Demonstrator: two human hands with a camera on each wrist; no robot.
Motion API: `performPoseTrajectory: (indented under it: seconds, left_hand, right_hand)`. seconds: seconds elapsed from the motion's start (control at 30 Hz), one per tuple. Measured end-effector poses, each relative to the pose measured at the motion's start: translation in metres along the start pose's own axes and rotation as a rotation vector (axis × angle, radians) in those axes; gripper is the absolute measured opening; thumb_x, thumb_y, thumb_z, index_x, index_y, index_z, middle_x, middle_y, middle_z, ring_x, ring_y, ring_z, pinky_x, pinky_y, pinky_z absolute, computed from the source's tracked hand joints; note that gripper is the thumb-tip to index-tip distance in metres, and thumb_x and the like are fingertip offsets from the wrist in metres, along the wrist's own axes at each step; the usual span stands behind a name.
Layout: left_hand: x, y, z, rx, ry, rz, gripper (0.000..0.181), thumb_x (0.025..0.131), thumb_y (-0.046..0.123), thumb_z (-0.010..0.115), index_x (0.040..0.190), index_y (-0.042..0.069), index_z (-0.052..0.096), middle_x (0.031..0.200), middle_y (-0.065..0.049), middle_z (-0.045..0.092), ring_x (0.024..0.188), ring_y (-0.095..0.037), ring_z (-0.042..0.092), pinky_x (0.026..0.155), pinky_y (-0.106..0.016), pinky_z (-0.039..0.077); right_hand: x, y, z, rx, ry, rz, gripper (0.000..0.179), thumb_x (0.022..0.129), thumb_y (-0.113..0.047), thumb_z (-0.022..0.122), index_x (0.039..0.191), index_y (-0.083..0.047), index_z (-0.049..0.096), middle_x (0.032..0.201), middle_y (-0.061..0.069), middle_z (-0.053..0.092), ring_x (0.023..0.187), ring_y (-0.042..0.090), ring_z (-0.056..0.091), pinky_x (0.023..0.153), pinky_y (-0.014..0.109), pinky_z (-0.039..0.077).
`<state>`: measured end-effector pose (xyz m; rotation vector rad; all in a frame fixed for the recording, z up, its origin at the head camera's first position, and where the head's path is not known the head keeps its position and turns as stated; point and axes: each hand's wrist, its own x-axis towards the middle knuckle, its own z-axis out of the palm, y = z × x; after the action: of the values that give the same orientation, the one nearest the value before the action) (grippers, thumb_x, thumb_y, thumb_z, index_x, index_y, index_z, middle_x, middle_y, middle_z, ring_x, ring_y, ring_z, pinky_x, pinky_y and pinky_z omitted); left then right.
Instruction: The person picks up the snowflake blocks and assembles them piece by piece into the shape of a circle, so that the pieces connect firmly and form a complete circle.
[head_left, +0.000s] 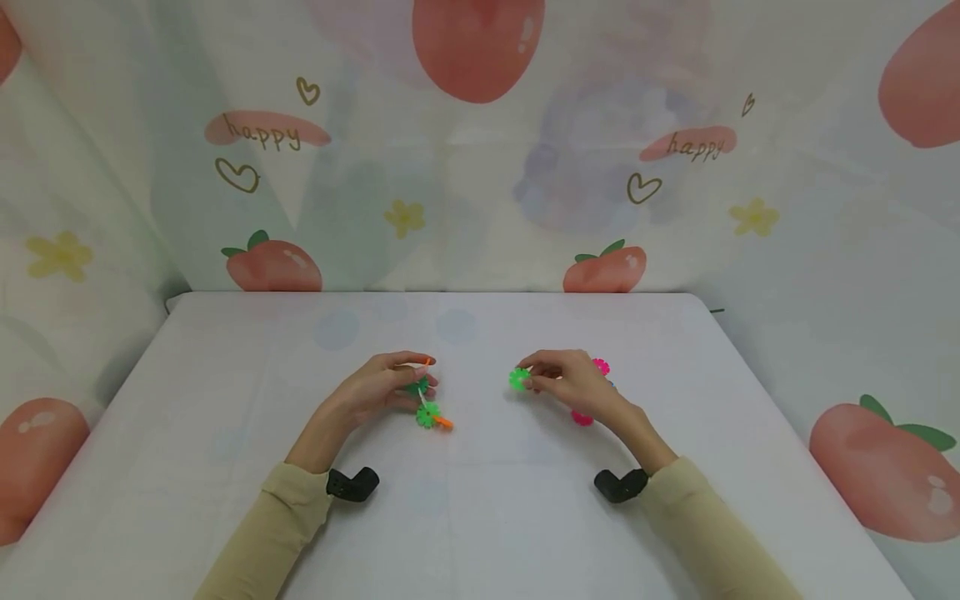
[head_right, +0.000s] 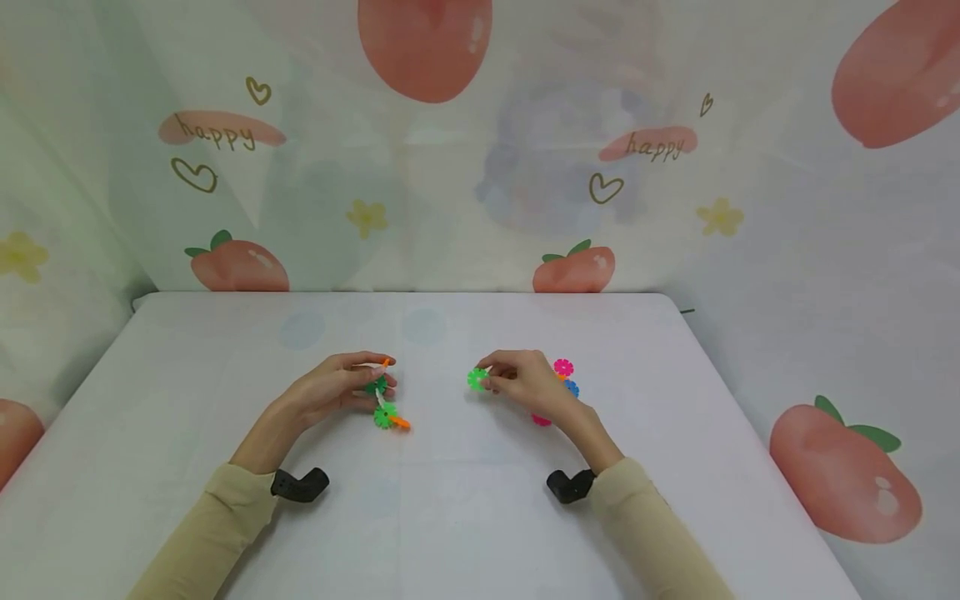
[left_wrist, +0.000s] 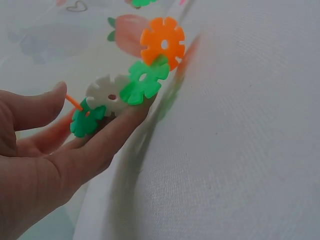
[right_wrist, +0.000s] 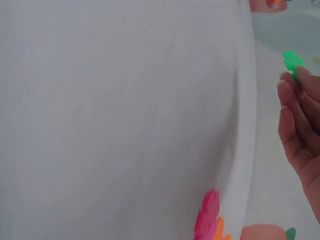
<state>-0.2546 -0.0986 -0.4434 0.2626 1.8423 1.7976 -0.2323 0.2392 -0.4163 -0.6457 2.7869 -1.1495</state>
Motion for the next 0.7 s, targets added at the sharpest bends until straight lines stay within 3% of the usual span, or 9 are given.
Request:
performPoseTrajectory:
  seconds: [0.23,0.47,0.7]
  left_hand:
    - [0.001,0.001,0.002,-0.009,0.005,-0.014,0.045,0.106,0.014,0.055,0.147,-0.001,0.049,0.124,-0.024,0.068,0.104,-0.023,0.072,0.087,-0.034,0.061]
    - [0.002,0.001,0.003,-0.004,0.019,-0.040,0.043,0.106,0.015,0.055,0.146,0.000,0.051,0.124,-0.023,0.069,0.102,-0.022,0.072,0.087,-0.035,0.061]
    - [0.001,0.001,0.003,-0.011,0.015,-0.037,0.043,0.106,0.016,0.056,0.145,-0.001,0.052,0.124,-0.024,0.069,0.100,-0.022,0.072,0.085,-0.034,0.061]
  right_hand:
    - [0.028,-0.014,0.020,0.043,0.013,-0.028,0.023,0.095,-0.013,0.075,0.117,-0.010,0.075,0.085,0.003,0.076,0.080,0.016,0.072,0.079,0.028,0.058]
    - [0.048,-0.027,0.036,0.100,0.012,-0.027,0.021,0.095,-0.013,0.075,0.116,-0.011,0.075,0.088,0.011,0.077,0.082,0.026,0.074,0.077,0.031,0.058]
    - [0.063,-0.037,0.050,0.137,0.008,-0.067,0.021,0.096,-0.012,0.073,0.117,-0.011,0.076,0.091,0.010,0.077,0.083,0.030,0.073,0.077,0.030,0.058]
